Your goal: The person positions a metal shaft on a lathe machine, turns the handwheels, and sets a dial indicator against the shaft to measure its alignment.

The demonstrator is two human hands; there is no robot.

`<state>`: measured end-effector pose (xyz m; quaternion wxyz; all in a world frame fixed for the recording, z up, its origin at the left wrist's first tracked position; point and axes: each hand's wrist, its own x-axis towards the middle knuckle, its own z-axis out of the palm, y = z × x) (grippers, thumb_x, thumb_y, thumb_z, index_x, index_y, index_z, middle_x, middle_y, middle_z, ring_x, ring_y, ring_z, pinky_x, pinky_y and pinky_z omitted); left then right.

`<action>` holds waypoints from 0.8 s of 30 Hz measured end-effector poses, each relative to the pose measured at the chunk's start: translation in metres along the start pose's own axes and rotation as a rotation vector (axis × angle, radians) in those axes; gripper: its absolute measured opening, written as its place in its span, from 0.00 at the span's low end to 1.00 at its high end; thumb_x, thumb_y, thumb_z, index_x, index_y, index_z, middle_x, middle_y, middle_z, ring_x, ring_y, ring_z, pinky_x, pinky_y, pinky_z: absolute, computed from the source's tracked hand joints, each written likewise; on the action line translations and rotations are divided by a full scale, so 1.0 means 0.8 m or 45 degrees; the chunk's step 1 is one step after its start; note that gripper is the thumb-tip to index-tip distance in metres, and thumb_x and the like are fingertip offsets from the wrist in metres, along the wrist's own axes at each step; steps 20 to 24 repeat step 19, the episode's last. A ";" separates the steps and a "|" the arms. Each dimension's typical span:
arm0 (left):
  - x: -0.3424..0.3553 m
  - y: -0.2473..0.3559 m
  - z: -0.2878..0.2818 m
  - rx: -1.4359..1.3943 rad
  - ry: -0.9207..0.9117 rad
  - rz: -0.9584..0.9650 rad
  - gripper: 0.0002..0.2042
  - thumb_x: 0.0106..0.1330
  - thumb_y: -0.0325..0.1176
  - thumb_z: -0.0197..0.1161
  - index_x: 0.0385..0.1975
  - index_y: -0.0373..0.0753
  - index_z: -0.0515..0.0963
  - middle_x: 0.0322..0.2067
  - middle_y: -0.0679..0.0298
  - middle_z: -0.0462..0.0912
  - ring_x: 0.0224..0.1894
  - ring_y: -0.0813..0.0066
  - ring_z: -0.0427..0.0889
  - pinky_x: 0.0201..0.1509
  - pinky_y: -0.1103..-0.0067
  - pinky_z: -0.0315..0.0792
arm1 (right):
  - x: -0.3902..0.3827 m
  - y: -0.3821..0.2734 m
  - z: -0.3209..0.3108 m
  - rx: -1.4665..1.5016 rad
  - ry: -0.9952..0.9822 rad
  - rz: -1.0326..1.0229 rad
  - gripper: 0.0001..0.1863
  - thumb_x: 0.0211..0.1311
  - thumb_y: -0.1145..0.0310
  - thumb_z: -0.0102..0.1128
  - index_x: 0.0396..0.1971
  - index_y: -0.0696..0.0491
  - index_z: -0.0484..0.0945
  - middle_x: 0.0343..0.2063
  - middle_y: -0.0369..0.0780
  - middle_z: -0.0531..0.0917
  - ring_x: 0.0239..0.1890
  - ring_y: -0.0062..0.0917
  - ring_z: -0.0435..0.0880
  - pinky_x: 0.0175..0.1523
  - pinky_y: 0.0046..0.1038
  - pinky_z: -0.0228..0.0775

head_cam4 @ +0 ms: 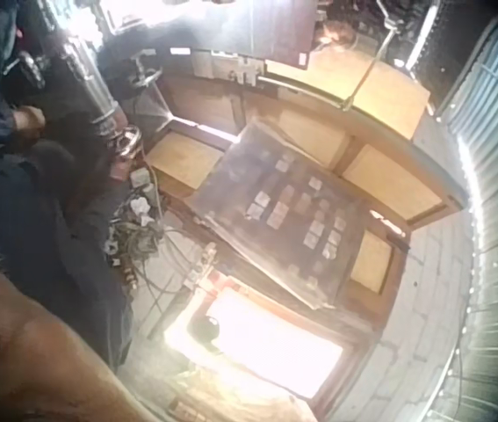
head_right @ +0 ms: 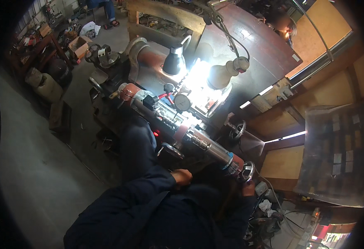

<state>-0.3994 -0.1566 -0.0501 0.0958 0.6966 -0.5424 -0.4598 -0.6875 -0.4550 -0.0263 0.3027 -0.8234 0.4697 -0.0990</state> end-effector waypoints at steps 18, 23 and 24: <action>0.012 -0.004 0.012 -0.091 0.041 -0.073 0.15 0.61 0.40 0.65 0.41 0.37 0.85 0.45 0.49 0.85 0.51 0.51 0.83 0.55 0.64 0.77 | 0.063 -0.078 -0.031 0.579 0.016 -0.199 0.12 0.74 0.65 0.55 0.45 0.56 0.82 0.36 0.39 0.85 0.39 0.22 0.82 0.47 0.26 0.73; 0.012 -0.003 0.011 -0.102 0.065 -0.098 0.15 0.61 0.41 0.66 0.42 0.38 0.86 0.46 0.49 0.85 0.51 0.51 0.84 0.56 0.64 0.77 | 0.068 -0.065 -0.020 0.664 -0.055 -0.063 0.11 0.74 0.65 0.54 0.46 0.54 0.82 0.37 0.39 0.86 0.41 0.25 0.82 0.52 0.27 0.73; 0.012 -0.003 0.011 -0.102 0.065 -0.098 0.15 0.61 0.41 0.66 0.42 0.38 0.86 0.46 0.49 0.85 0.51 0.51 0.84 0.56 0.64 0.77 | 0.068 -0.065 -0.020 0.664 -0.055 -0.063 0.11 0.74 0.65 0.54 0.46 0.54 0.82 0.37 0.39 0.86 0.41 0.25 0.82 0.52 0.27 0.73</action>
